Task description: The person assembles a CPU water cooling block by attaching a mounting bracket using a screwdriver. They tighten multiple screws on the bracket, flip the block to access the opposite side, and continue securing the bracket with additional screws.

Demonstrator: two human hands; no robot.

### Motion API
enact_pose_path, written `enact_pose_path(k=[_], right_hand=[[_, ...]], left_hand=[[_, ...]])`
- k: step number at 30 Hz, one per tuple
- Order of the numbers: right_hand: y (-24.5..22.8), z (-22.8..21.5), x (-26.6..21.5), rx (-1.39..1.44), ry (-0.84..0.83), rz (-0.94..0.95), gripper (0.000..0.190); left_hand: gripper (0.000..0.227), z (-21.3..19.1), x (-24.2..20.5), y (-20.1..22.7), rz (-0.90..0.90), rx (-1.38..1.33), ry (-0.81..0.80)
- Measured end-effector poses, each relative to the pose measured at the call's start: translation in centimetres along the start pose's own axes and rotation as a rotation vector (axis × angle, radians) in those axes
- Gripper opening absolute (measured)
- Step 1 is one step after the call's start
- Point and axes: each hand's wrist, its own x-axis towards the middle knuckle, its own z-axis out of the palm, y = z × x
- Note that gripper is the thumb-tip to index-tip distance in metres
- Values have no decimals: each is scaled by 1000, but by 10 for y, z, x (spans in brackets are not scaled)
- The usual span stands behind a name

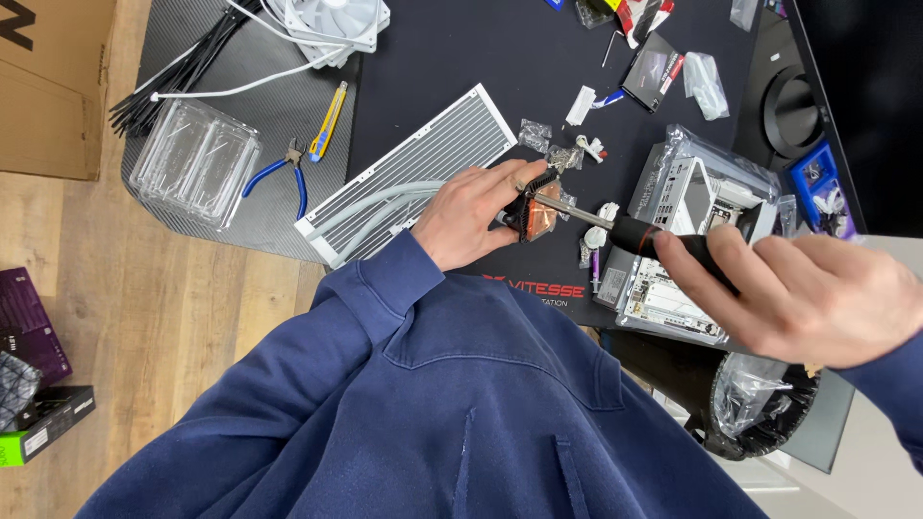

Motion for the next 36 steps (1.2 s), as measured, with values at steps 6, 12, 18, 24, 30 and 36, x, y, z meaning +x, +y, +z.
enact_pose_path(k=[6, 12, 18, 24, 30, 36], right_hand=[[1, -33, 45, 1447, -701, 1531, 27], [3, -14, 22, 43, -58, 63, 41], [-10, 5, -1, 361, -182, 394, 48], [-6, -23, 36, 1053, -519, 1155, 37], [-8, -12, 26, 1196, -565, 1223, 36], [-18, 1, 14, 746, -119, 473, 51]], left_hand=[[101, 2, -1, 0, -23, 25, -8], [92, 4, 1, -1, -1, 8, 12], [94, 3, 1, -2, 15, 36, 18], [101, 10, -4, -6, 9, 64, -2], [97, 12, -5, -4, 5, 67, 39], [99, 18, -12, -8, -35, 39, -30]])
